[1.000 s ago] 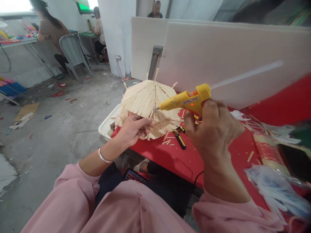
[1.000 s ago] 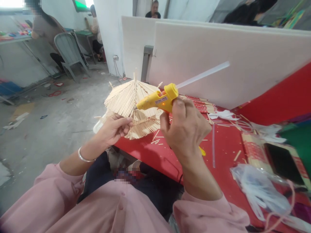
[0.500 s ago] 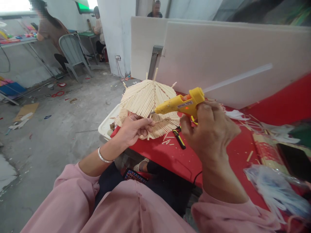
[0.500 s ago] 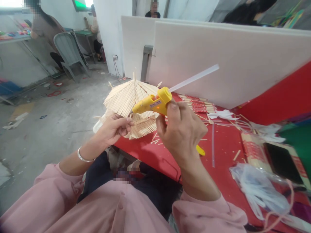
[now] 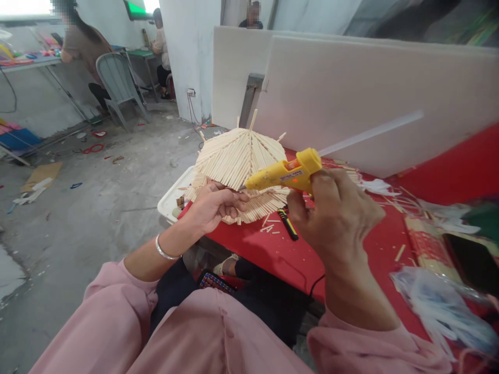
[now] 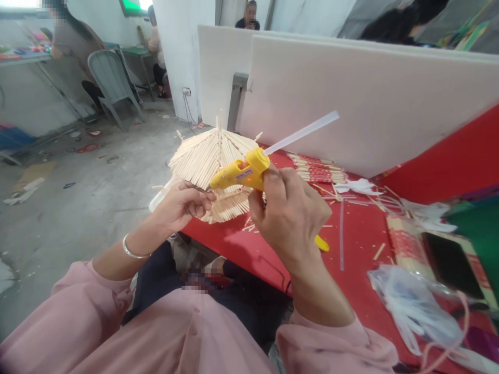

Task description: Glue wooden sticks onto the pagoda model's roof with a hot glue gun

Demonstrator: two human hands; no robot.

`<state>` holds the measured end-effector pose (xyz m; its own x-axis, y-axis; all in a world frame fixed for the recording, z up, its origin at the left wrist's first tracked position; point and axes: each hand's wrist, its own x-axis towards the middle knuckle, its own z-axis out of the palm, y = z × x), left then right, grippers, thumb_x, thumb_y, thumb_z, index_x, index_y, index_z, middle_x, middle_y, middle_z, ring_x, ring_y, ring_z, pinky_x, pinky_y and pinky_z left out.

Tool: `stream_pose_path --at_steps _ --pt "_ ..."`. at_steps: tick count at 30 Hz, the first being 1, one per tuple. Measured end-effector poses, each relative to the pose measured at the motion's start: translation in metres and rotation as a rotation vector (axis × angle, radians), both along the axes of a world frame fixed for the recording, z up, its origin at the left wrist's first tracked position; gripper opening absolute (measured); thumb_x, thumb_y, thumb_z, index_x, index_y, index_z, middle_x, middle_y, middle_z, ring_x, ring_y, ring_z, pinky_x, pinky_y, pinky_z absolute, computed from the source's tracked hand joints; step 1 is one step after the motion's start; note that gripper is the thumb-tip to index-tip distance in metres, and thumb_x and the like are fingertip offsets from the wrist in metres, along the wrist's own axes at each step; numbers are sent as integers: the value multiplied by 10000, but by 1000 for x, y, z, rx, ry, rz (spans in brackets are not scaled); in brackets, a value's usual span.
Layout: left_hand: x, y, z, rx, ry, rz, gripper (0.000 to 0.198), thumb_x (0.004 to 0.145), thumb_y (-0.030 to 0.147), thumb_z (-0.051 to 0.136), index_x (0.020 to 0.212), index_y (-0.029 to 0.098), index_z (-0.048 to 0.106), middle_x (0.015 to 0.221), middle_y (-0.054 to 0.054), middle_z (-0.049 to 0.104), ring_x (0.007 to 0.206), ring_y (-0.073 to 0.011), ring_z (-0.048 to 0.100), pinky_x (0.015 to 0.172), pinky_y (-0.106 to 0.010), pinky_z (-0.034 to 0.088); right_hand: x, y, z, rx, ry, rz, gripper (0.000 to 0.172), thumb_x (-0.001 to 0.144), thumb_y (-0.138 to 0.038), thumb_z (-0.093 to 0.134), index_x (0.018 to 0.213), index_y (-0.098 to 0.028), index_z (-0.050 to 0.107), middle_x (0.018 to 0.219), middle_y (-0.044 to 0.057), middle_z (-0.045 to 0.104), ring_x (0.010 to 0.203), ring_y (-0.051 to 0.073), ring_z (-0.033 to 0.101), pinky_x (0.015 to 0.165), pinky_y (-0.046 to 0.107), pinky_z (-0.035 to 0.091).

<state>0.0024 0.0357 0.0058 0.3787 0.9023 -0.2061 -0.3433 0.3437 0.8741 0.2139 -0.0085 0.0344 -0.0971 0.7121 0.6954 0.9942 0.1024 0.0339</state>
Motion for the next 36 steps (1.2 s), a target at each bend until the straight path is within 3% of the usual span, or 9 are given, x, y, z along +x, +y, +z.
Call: stream_pose_path --at_steps 11,21,36 --pt "-6 1 -2 9 5 -4 125 670 159 675 709 71 756 611 -98 724 400 -68 543 428 -180 432 3 5 -3 106 40 -49 327 869 -317 563 1163 -207 654 1011 141 692 824 268 636 613 351 384" --pt "-6 0 -3 32 21 14 123 683 169 688 718 76 759 581 -80 711 400 -65 531 414 -175 415 3 2 0 61 53 -82 339 936 -331 493 1234 -220 612 1116 179 696 893 317 682 626 388 439" --pt "-5 0 3 -34 -32 14 141 655 146 626 673 58 734 544 -81 692 392 -74 552 408 -168 425 2 4 -1 57 94 -124 367 905 -364 535 1182 -152 650 1056 200 701 852 316 667 609 371 397"
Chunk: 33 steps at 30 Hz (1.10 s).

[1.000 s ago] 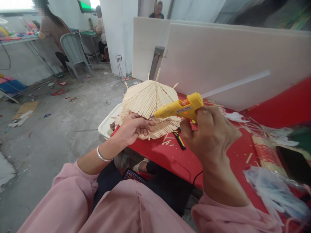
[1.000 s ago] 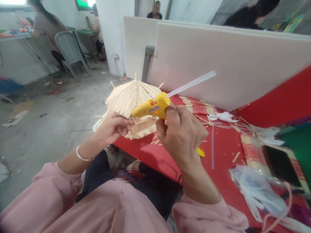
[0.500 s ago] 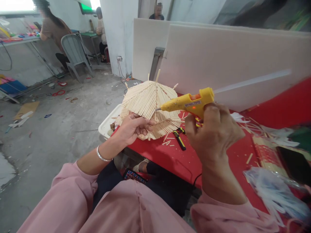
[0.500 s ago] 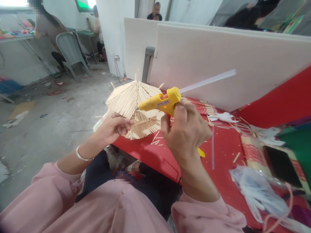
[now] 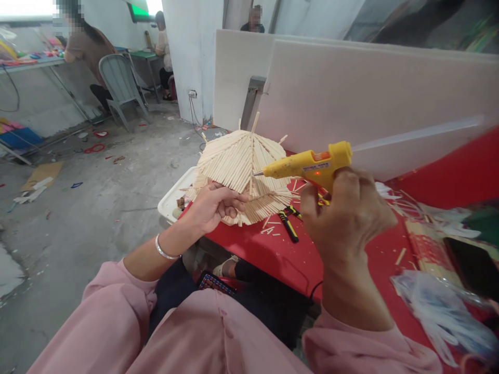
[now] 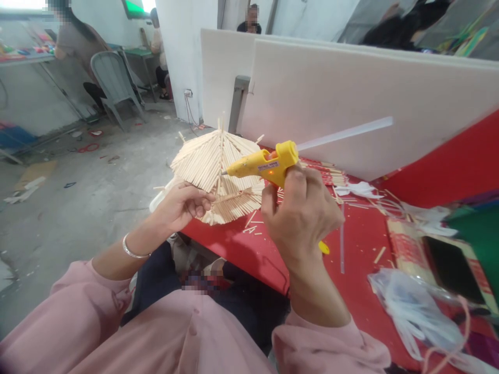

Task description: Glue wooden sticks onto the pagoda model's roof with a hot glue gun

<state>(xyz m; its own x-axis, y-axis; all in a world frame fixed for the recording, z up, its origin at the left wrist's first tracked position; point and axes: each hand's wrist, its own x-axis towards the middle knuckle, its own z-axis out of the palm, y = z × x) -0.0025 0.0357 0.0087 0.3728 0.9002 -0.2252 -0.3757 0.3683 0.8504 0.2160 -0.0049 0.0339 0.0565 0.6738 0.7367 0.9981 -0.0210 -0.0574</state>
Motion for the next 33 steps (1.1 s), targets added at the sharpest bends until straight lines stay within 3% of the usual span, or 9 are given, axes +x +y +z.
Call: stream_pose_path --at_steps 6,18,33 --pt "-1 1 -3 11 -31 -7 145 643 152 638 680 47 731 541 -80 688 385 -72 550 402 -162 424 -1 -3 -1 -38 35 44 358 916 -339 523 1220 -185 635 1149 200 683 955 332 673 673 406 466" --pt "0 0 -1 8 -31 11 145 632 159 658 668 45 740 524 -72 677 390 -80 567 392 -153 436 -1 -1 -4 -34 15 16 378 926 -341 523 1219 -135 641 1150 234 684 942 350 689 679 427 497" --pt "-1 1 -4 16 -13 -25 159 651 168 633 707 53 728 574 -93 703 399 -79 545 413 -185 421 0 0 -8 44 -40 32 316 925 -332 521 1198 -195 602 1102 186 701 901 313 684 656 386 448"
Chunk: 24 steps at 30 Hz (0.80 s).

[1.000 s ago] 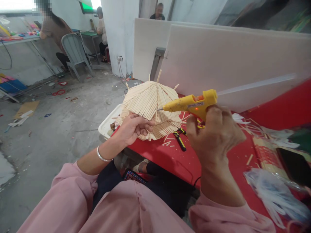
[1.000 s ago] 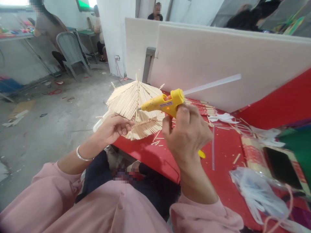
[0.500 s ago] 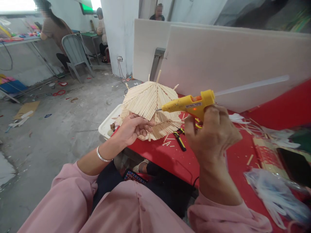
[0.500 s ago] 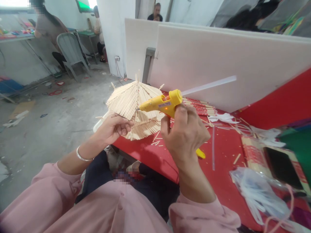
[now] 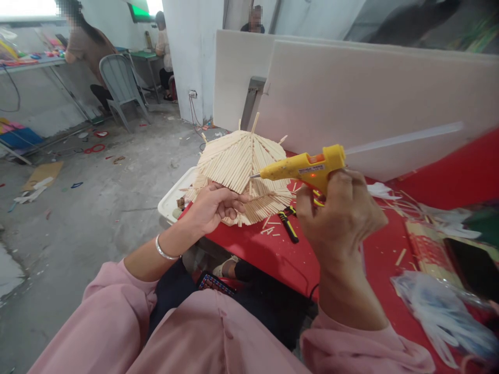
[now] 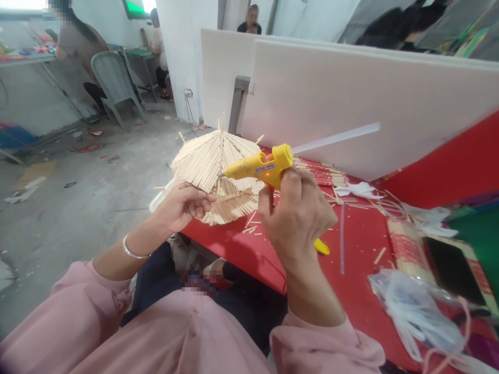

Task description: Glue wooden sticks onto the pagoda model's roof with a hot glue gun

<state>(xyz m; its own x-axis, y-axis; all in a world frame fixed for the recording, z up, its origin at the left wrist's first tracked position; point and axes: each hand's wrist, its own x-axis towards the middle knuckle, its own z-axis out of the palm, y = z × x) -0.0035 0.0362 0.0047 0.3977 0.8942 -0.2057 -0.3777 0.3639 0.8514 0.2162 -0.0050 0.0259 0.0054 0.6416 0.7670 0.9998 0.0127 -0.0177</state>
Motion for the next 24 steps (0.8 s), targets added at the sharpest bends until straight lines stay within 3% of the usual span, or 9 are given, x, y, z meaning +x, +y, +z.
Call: stream_pose_path --at_steps 11,17,24 --pt "1 -3 2 -7 -15 26 152 645 157 654 686 41 742 543 -90 687 393 -82 560 395 -170 424 -1 0 0 -78 96 5 375 888 -335 546 1218 -173 621 1162 213 669 973 347 662 702 418 487" --pt "1 -2 2 -32 15 13 141 670 153 639 692 56 739 554 -86 691 391 -85 562 394 -178 412 -4 0 3 -93 109 -27 427 906 -378 530 1211 -101 644 1148 252 668 955 362 679 688 416 472" --pt "-6 -10 2 -53 26 33 118 691 138 643 726 59 724 538 -62 681 400 -88 586 408 -161 464 5 -3 7 -91 169 -103 447 898 -466 528 1182 -137 632 1013 196 676 878 340 644 627 386 392"
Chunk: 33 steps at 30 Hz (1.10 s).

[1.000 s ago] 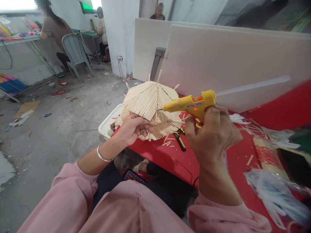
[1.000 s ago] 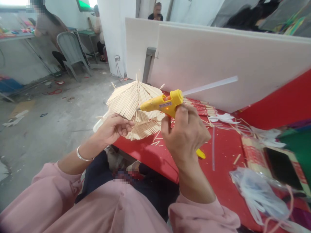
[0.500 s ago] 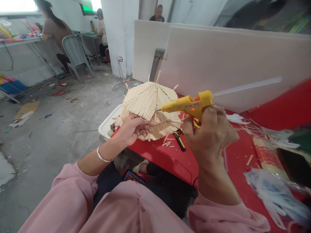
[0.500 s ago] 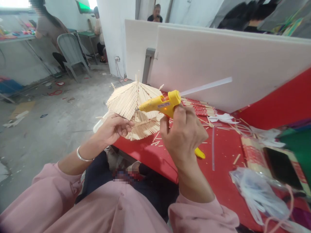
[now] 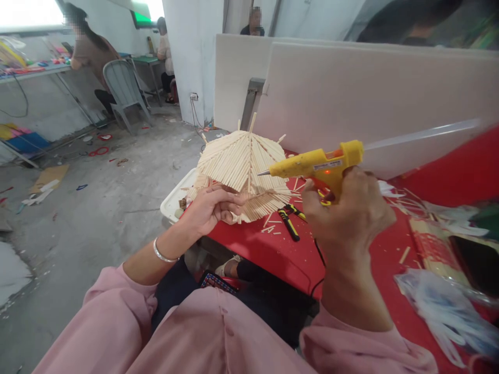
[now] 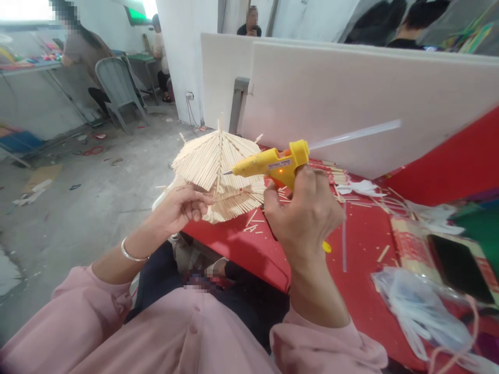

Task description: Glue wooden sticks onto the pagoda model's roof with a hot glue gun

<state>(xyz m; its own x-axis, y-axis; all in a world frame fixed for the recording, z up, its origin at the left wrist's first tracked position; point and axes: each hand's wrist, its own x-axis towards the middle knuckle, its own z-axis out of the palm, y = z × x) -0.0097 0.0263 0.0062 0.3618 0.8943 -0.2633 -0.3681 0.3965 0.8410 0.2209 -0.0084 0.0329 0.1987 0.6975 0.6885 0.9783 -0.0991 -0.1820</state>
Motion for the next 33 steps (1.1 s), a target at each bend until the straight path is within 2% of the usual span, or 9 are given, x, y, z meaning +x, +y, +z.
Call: stream_pose_path --at_steps 6,10,13,15,19,23,25,28,33 --pt "-13 -14 1 -18 19 133 204 679 104 662 877 75 702 632 -39 726 468 -108 653 375 -149 478 22 -14 -5 -18 92 -55 353 753 -489 660 941 -193 616 833 131 617 784 296 588 577 355 299" --pt "-13 -29 7 -7 39 168 194 694 130 662 882 85 680 620 -20 709 452 -95 636 363 -138 459 32 -34 -11 -71 176 -41 373 776 -514 640 990 -215 571 879 135 615 824 316 598 615 375 322" --pt "-5 -50 8 39 12 104 196 698 179 695 875 96 678 635 -18 712 423 -89 611 342 -143 435 41 -52 -17 -86 269 -31 346 784 -528 618 949 -238 530 826 115 601 808 325 602 641 395 357" --pt "6 -66 3 76 -12 -2 209 702 238 725 861 110 683 640 -20 714 401 -95 598 315 -154 400 50 -65 -25 -100 349 -21 321 761 -526 633 853 -262 475 740 74 564 729 292 584 640 394 371" --pt "38 -90 -25 70 104 -271 241 716 330 768 836 131 704 669 -36 725 426 -108 611 336 -163 357 79 -91 -56 -235 472 -37 392 716 -543 669 739 -284 376 629 7 490 588 201 488 611 365 372" --pt "72 -88 -68 212 453 -457 193 792 331 720 729 149 707 635 -10 681 469 -85 554 468 -186 401 113 -117 -106 -456 462 -101 320 714 -521 615 734 -273 414 648 -3 496 616 184 472 643 346 379" --pt "88 -77 -89 416 658 -373 157 814 252 681 682 168 701 607 12 644 528 -96 544 554 -203 414 129 -128 -130 -515 442 -109 283 717 -515 583 754 -260 466 697 14 529 661 198 497 649 340 379" --pt "107 -55 -113 697 952 -221 134 826 160 646 710 183 711 739 -24 690 741 -161 614 738 -257 459 146 -137 -157 -507 424 -125 276 724 -511 565 787 -245 522 750 37 561 712 218 524 647 334 379" --pt "133 -25 -133 814 1199 -195 162 931 180 577 934 172 739 987 -90 700 955 -221 639 834 -302 461 152 -134 -172 -543 453 -143 273 737 -517 553 773 -247 527 748 45 569 701 220 527 646 340 383"
